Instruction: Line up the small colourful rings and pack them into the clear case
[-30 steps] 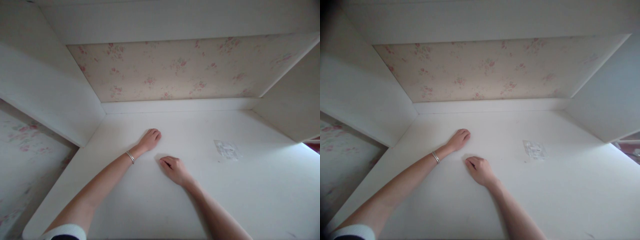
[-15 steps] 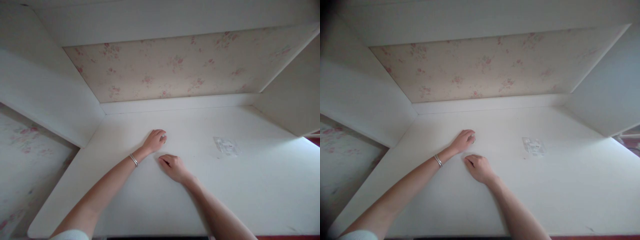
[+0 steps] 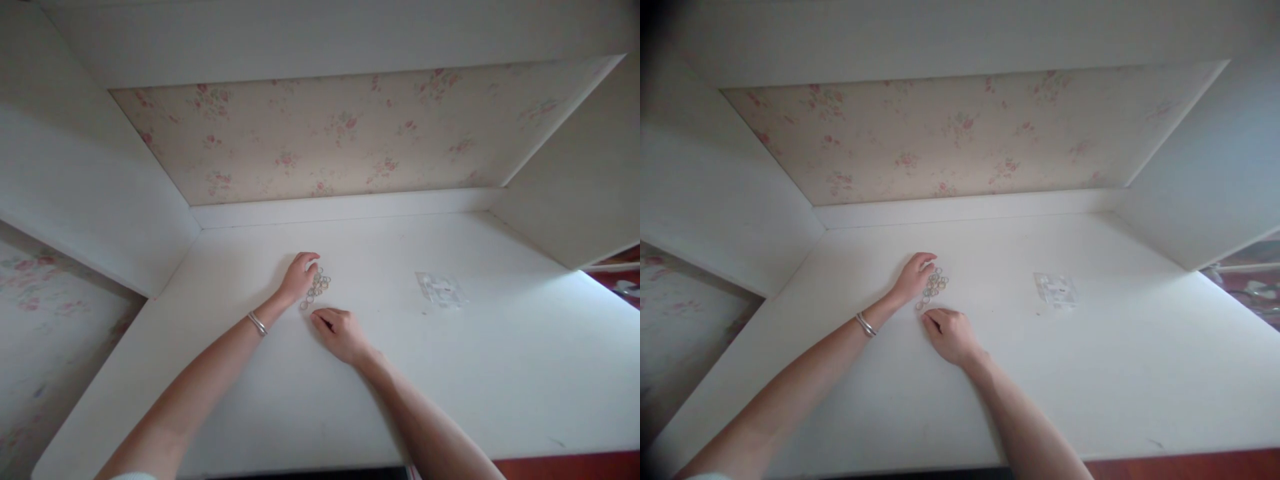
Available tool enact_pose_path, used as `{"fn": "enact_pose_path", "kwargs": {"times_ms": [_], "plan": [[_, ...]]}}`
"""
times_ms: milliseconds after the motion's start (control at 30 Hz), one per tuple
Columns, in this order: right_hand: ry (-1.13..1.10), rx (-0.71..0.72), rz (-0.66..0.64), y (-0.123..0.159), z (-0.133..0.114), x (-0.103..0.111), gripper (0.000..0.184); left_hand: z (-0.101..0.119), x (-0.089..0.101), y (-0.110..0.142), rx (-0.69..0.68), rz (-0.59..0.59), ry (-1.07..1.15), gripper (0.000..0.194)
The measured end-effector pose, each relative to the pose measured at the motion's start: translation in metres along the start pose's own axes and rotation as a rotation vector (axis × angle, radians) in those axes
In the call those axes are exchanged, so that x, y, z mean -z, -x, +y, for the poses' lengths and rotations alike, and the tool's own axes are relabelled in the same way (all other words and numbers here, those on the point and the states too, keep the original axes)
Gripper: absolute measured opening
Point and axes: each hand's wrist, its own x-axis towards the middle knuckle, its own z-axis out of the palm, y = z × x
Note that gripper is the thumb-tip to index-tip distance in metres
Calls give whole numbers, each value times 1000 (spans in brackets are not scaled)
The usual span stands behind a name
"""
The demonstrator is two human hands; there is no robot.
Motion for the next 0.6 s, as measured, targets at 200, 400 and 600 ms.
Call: {"fn": "enact_pose_path", "kwargs": {"times_ms": [200,400,600], "plan": [[74,-107,118,-1,2,2,37,-9,36,21,-351,-455,-263,35],[77,-110,134,-3,4,1,35,3,26,34,-425,-437,-408,37],[90,-159,187,-3,6,4,35,16,3,31,-402,-324,-363,30]]}}
